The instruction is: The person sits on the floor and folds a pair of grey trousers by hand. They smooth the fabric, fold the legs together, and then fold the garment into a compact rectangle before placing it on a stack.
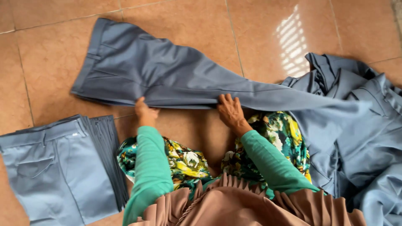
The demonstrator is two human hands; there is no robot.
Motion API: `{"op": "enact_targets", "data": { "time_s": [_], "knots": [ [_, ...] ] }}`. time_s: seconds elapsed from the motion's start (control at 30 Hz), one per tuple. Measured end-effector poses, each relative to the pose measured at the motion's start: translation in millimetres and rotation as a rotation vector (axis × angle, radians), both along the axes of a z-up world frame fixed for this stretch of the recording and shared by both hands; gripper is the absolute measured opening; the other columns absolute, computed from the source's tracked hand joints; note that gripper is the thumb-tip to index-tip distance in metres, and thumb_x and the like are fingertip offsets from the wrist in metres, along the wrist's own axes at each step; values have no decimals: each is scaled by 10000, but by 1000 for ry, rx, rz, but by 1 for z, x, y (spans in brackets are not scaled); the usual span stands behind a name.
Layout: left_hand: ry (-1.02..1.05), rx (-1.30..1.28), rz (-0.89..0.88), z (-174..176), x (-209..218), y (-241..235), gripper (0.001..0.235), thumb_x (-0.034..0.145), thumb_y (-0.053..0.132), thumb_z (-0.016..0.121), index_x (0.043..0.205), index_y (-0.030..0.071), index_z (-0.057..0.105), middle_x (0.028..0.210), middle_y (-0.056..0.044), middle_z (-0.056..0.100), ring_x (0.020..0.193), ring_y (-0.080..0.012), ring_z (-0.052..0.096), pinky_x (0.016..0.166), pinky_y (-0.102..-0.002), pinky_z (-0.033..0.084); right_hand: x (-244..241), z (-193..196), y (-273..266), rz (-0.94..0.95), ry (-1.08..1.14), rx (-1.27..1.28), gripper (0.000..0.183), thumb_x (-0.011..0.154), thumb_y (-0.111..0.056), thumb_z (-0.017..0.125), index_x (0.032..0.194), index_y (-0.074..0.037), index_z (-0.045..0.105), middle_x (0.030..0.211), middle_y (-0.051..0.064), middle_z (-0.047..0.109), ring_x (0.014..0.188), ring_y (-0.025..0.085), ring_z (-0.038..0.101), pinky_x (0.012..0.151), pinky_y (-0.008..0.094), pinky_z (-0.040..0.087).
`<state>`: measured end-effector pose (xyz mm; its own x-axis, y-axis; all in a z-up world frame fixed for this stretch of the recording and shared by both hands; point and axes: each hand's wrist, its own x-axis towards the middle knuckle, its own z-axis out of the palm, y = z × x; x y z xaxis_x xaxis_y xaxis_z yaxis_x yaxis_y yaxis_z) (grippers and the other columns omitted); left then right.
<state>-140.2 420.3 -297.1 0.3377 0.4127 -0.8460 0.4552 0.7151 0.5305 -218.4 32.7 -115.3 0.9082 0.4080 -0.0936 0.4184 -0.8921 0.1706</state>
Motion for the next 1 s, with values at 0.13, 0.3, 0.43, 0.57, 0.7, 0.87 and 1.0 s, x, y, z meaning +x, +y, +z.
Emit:
{"op": "enact_targets", "data": {
  "time_s": [0.13, 0.3, 0.43, 0.57, 0.7, 0.87, 1.0],
  "knots": [
    [-73, 8, 282, 1, -16, 74, 843, 778, 399, 791, 1474, 129, 400, 1389, -402, 474, 1226, -582, 569, 966, -735, 502, 14, -40, -21, 23, 9, 45, 97, 771, -233, 680, 821, -270, 754, 1075, -30, 514, 1033, 221, 498, 733, 359, 437],
    [39, 29, 94, 83, -45, 7, 910, 769, 464, 835, 1529, 211, 403, 1490, -288, 366, 1261, -456, 547, 1014, -589, 508, 39, -33, -31, 132, -162, 270, 55, 747, -220, 670, 738, -254, 714, 953, -58, 537, 919, 200, 563, 682, 374, 474],
    [-34, -180, -19, 103, -68, -94, 908, 787, 448, 844, 1529, 200, 384, 1441, -227, 387, 1193, -400, 597, 997, -538, 520, 50, -8, -30, 96, -118, 394, 162, 869, -151, 589, 831, -205, 737, 979, -69, 568, 920, 181, 598, 673, 347, 479],
    [-106, -294, -137, 137, -77, -150, 1067, 825, 516, 827, 1582, 85, 211, 1583, -228, 270, 1392, -421, 473, 1131, -558, 405, 43, 13, -29, 144, -251, 338, 101, 862, -179, 652, 764, -187, 678, 1076, -60, 541, 972, 187, 548, 755, 341, 441],
    [-76, -131, -17, 111, -77, -160, 972, 797, 397, 918, 1464, 23, 317, 1422, -273, 437, 1262, -474, 578, 1024, -541, 533, 16, 16, -28, 182, -221, 230, 251, 716, -398, 830, 821, -195, 728, 1192, -7, 498, 1064, 237, 483, 872, 396, 419],
    [-145, -57, 63, 163, -64, -158, 954, 762, 270, 932, 1438, 5, 314, 1378, -271, 450, 1243, -496, 569, 964, -559, 571, -4, 10, -17, 175, -358, 342, 304, 695, -407, 824, 708, -157, 651, 1178, 32, 509, 1075, 264, 506, 893, 435, 394],
    [-253, -72, 82, 219, -47, -143, 952, 766, 241, 907, 1491, 54, 319, 1455, -246, 413, 1347, -515, 465, 1045, -636, 462, 1, 1, -18, 161, -506, 398, 261, 737, -265, 759, 583, -153, 581, 1142, 62, 531, 1014, 279, 524, 842, 444, 389]
  ]
}}
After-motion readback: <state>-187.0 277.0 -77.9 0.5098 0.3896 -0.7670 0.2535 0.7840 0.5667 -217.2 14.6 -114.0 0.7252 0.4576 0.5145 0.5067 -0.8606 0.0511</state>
